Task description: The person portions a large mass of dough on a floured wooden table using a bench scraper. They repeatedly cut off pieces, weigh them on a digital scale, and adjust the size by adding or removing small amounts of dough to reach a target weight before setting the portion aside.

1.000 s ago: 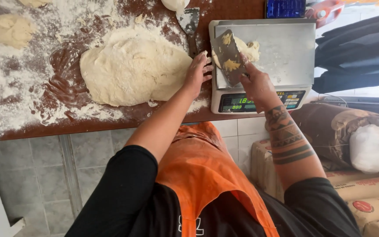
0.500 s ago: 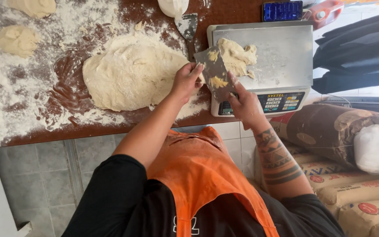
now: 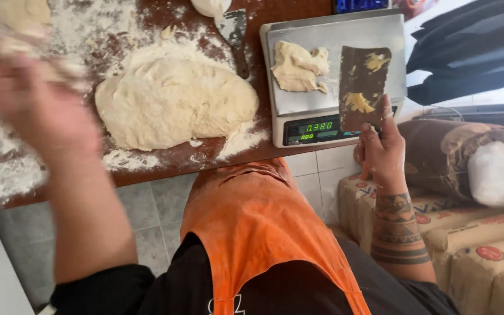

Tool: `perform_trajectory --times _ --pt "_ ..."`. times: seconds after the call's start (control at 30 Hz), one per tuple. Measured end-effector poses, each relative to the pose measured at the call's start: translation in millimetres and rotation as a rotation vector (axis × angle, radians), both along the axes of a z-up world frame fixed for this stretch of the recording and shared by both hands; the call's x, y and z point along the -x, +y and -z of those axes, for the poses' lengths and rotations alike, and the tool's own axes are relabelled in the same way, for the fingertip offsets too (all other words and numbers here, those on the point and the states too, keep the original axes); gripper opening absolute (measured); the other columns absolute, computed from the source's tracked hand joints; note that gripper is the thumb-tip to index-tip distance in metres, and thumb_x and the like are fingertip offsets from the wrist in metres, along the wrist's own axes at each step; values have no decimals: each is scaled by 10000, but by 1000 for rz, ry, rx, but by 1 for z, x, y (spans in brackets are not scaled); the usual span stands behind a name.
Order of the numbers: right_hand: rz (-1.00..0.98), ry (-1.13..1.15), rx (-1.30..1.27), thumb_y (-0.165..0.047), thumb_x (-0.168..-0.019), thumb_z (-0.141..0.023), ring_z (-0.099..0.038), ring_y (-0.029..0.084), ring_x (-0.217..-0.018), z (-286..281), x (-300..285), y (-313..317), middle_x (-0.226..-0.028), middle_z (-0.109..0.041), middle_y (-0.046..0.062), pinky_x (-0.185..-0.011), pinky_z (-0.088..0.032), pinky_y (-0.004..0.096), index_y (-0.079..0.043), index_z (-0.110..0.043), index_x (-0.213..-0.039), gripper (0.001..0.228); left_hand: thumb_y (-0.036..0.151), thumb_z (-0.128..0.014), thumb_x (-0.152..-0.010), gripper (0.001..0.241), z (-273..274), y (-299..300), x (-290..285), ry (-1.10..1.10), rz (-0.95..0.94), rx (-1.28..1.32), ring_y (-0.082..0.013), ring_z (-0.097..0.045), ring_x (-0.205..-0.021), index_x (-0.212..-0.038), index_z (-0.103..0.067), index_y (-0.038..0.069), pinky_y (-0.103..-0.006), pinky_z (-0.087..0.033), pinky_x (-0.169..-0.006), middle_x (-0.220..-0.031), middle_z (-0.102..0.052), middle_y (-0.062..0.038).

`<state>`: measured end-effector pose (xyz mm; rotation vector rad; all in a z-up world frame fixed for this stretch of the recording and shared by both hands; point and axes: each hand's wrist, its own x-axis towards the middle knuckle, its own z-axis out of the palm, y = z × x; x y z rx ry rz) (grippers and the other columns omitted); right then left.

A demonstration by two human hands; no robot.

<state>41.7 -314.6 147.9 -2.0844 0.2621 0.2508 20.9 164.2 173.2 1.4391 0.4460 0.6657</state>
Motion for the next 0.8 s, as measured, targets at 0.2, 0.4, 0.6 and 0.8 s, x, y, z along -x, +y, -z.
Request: perform_trajectory --times 0.2,0.4,0.6,0.8 --pt "104 -100 -47 -23 -1083 -492 -591 263 -473 33 9 -40 -672 -571 172 -311 -519 343 -192 -340 -1643 605 425 -647 -1093 422 26 75 46 144 147 -509 -349 -654 -1109 -1309 -572 70 -513 -558 -912 -1279 -597 -183" --pt "157 -72 -45 -33 -1076 -504 -593 275 -459 28 17 -44 -655 -575 184 -237 -484 350 -209 -359 -1630 599 432 -657 -1016 571 67 66 54 607 449 -788 -459 -570 -1225 -1446 -480 102 -671 -413 -962 -1446 -454 -223" --pt "169 -71 -72 -28 -1089 -489 -567 275 -448 39 15 -48 -662 -545 159 -219 -484 349 -202 -336 -1636 593 437 -668 -939 764 107 -31 -25 1108 662 -1041 -564 -481 -1341 -1583 -389 137 -824 -262 -1011 -1612 -310 -257" --pt "74 -47 75 -43 -1057 -533 -583 305 -428 21 19 -33 -595 -576 180 -257 -478 409 -164 -398 -1615 586 245 -777 -887 543 155 -38 -8 698 259 -1225 -420 -552 -1240 -1395 -623 129 -753 -315 -980 -1331 -584 -149"
